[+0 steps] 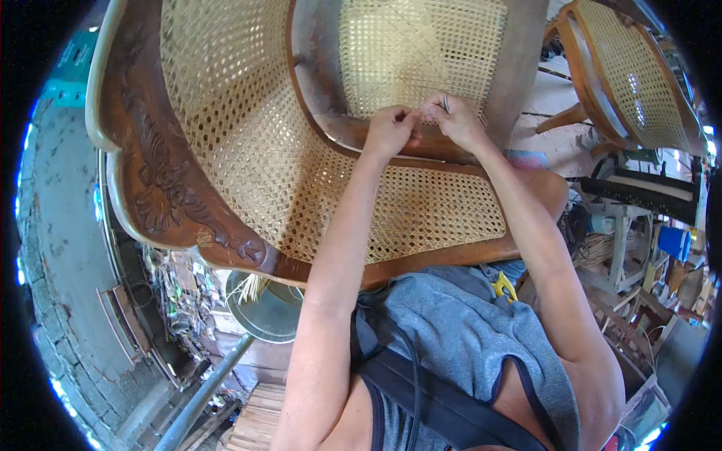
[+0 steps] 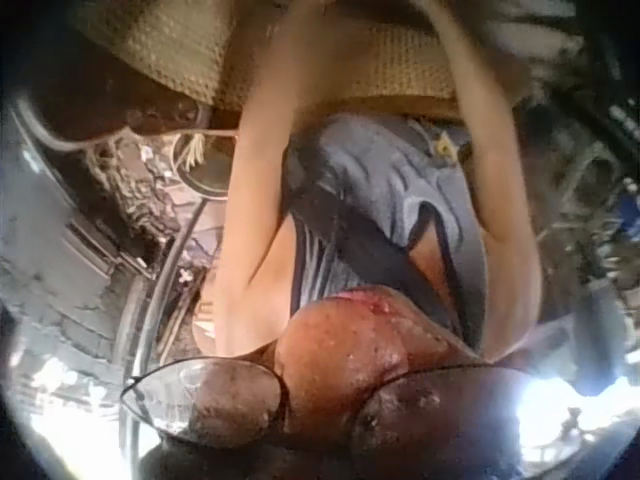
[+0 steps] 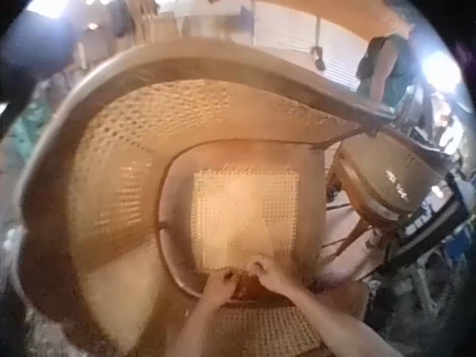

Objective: The recorder is repairing a woven cane chair using manual tools and weaving material.

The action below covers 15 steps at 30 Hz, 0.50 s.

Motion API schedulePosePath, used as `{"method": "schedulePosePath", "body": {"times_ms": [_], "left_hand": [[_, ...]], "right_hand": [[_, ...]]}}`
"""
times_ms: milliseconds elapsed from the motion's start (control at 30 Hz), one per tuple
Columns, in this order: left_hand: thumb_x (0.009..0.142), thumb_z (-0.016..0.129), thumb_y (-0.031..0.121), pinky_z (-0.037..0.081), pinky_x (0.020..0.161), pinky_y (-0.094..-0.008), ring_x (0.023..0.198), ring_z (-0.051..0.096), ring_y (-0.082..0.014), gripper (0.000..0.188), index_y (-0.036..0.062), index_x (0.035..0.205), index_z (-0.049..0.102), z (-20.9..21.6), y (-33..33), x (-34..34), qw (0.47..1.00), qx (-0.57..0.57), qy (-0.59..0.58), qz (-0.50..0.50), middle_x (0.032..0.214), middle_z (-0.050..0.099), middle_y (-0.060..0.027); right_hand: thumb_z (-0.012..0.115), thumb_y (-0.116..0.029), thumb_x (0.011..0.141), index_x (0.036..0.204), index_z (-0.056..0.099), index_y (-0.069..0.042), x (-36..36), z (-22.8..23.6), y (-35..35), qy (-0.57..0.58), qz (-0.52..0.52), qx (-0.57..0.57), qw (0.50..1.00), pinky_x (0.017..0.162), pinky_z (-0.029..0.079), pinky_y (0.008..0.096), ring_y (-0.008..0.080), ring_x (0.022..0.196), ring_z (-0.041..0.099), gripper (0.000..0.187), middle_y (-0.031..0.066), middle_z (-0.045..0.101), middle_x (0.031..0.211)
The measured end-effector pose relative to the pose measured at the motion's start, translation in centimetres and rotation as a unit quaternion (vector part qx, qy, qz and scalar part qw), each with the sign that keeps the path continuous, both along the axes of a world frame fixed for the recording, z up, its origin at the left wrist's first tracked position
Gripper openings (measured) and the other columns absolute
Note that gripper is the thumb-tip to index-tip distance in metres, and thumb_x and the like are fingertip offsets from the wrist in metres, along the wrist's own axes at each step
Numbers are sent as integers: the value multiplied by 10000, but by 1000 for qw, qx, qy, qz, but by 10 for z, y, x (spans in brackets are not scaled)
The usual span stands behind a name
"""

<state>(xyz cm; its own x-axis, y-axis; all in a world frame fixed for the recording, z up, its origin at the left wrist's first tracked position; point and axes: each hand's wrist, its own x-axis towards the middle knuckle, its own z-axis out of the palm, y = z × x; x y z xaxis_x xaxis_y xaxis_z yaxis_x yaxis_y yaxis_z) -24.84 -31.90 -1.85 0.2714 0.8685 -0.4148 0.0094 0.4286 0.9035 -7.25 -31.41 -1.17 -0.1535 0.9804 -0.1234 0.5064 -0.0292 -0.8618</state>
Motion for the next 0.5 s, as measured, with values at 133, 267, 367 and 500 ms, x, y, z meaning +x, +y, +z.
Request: {"method": "schedulePosePath", "body": {"times_ms": [133,267,367,500], "left_hand": [[875,615,176,539,712,-385,752,683,-272,206,29,996,694,-84,-3,-20,923,269,274,-9,843,695,-170],[816,600,176,526,795,-434,860,665,-379,214,32,924,715,-106,14,-70,895,201,399,-10,890,689,-213],[812,594,165,524,810,-441,887,655,-392,197,33,884,721,-112,28,-96,882,175,437,13,906,681,-226],[824,597,154,521,809,-454,891,650,-396,174,33,872,712,-101,29,-88,904,168,389,56,917,674,-236]], "right_hand": [[590,-172,933,932,616,-2,-26,-29,1,-95,70,22,993,708,502,361,245,763,657,171,143,676,829],[584,-252,895,962,646,18,-38,-70,2,-263,133,-80,952,800,502,460,394,883,652,285,240,672,925],[594,-247,883,997,662,32,-65,-72,11,-326,208,-210,898,821,503,467,418,929,646,309,294,650,988],[557,-251,906,980,633,84,-77,-74,22,-209,151,-139,956,794,515,466,420,885,653,351,303,647,954]]}}
